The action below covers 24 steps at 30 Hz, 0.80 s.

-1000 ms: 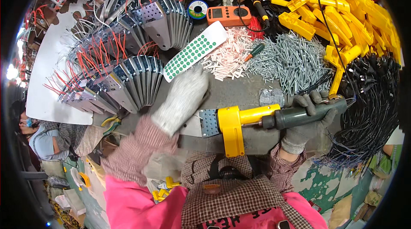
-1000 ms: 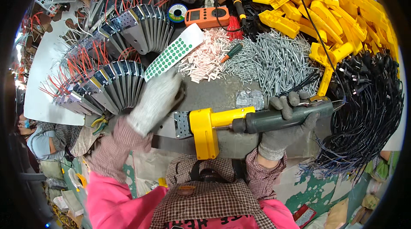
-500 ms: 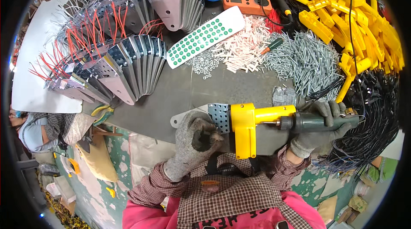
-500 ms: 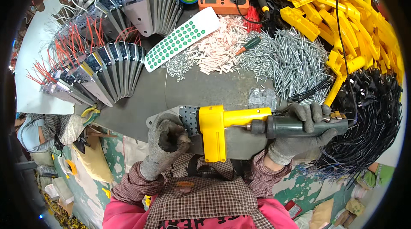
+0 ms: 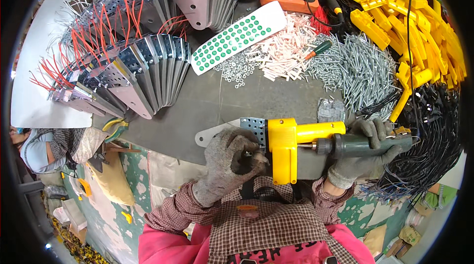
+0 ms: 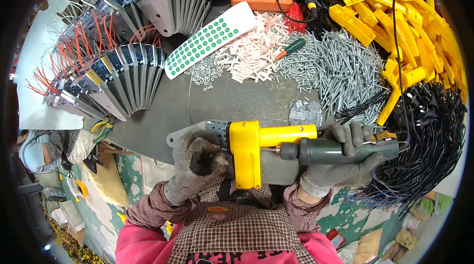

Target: The person assembles handheld tools by fitting metal brackets onto plastic housings, soldering wire leads with a soldering iron, arranging wires inside the handle, and fastening the casing shut using an electric screwdriver.

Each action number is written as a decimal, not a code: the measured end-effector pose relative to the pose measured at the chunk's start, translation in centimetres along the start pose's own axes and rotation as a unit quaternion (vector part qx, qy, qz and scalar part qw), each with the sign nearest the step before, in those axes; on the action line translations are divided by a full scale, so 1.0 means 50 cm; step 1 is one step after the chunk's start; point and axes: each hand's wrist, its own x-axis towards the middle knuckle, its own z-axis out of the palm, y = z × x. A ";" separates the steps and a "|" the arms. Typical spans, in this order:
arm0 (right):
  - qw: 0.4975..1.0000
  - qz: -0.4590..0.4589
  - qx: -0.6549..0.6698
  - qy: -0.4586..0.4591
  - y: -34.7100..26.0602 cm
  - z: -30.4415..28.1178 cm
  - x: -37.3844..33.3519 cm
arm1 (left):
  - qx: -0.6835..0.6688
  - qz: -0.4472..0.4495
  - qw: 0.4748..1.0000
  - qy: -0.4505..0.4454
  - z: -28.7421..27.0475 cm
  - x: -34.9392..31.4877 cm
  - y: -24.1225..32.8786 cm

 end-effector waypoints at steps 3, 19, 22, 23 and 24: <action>1.000 -0.003 -0.003 0.005 0.005 0.006 0.001 | 0.022 0.035 0.999 -0.004 -0.003 0.008 0.000; 0.997 -0.038 -0.055 0.029 0.010 -0.007 -0.002 | 0.024 0.033 0.995 -0.088 -0.028 0.021 0.015; 0.999 -0.037 -0.022 0.014 0.007 -0.007 -0.003 | 0.024 0.017 0.997 -0.078 -0.020 0.026 0.015; 0.999 -0.031 -0.018 0.001 0.005 -0.008 -0.001 | 0.017 0.035 0.996 -0.085 -0.020 0.022 0.011; 0.999 -0.033 -0.043 0.006 0.006 -0.008 -0.001 | -0.002 0.010 0.997 -0.077 -0.020 0.018 0.007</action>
